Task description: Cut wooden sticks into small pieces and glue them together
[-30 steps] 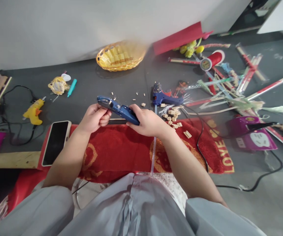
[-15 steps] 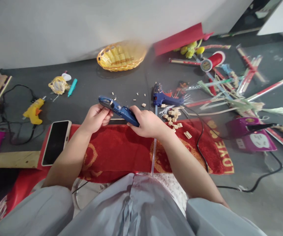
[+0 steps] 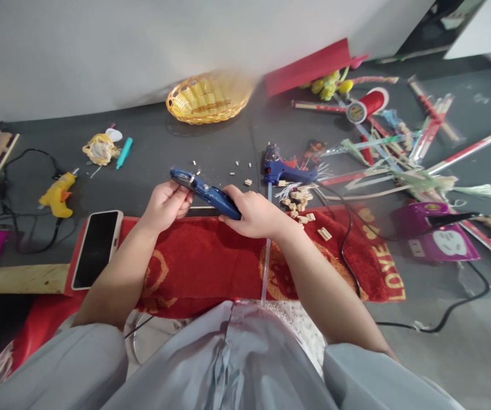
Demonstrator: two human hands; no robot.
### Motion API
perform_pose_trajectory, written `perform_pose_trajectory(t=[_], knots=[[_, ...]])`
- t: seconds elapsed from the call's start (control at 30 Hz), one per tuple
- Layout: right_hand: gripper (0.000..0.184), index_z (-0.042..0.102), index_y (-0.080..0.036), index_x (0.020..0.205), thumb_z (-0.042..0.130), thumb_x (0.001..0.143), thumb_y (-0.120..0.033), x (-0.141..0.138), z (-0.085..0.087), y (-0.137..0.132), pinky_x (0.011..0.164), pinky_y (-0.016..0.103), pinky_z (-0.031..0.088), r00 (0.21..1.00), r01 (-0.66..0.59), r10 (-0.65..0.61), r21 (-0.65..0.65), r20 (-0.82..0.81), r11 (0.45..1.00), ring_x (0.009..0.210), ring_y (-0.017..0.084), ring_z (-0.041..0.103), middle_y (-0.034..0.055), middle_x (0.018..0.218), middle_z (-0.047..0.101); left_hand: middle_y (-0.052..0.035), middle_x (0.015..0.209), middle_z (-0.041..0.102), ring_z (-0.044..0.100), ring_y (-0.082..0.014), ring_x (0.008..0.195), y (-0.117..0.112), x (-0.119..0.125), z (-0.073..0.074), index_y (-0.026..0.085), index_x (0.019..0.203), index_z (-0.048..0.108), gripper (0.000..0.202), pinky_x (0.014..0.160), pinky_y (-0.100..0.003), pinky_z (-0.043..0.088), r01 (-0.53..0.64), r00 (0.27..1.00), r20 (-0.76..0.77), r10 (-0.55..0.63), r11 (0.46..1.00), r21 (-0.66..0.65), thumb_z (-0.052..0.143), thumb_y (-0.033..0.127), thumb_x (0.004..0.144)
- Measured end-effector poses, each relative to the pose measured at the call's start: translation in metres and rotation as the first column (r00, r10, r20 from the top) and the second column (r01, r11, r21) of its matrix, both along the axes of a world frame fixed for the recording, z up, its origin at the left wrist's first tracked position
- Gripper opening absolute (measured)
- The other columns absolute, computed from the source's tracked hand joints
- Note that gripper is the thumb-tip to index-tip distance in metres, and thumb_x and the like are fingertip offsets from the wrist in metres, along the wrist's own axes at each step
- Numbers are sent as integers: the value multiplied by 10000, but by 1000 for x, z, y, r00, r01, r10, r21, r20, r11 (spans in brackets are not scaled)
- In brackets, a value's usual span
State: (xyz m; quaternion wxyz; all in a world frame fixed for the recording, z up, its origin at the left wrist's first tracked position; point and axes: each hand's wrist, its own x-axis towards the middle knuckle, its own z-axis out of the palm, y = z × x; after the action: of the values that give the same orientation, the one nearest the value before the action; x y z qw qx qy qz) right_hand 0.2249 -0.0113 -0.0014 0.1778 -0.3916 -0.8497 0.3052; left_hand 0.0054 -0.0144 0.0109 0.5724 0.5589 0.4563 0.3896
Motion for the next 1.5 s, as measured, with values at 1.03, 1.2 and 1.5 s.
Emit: perform_pose_trajectory(t=[1.03, 1.2, 1.5], knots=[[589, 423, -109, 1252, 591, 762, -388, -5, -9, -3, 818, 393, 484, 990, 103, -86, 166, -109, 981, 931, 267, 617, 184, 1113, 622, 102, 420, 271, 186, -6, 337, 3, -1, -11, 172, 633, 518, 455, 337, -162, 174, -34, 985, 171, 35, 999, -10, 686, 584, 731], [590, 425, -106, 1255, 593, 763, -386, -5, -10, -2, 819, 397, 488, 991, 102, -85, 165, -106, 981, 935, 271, 619, 186, 1112, 625, 100, 418, 283, 193, 0, 343, 3, 0, -8, 167, 618, 513, 471, 339, -149, 182, 26, 973, 229, 2, 992, -120, 732, 579, 681], [592, 424, -110, 1253, 592, 759, -390, -3, -6, -2, 748, 372, 482, 993, 107, -101, 110, -61, 988, 843, 254, 616, 155, 1047, 639, 93, 451, 289, 212, -5, 359, 4, -4, -13, 163, 675, 545, 434, 360, -161, 189, 40, 985, 170, -27, 996, -77, 651, 572, 774]])
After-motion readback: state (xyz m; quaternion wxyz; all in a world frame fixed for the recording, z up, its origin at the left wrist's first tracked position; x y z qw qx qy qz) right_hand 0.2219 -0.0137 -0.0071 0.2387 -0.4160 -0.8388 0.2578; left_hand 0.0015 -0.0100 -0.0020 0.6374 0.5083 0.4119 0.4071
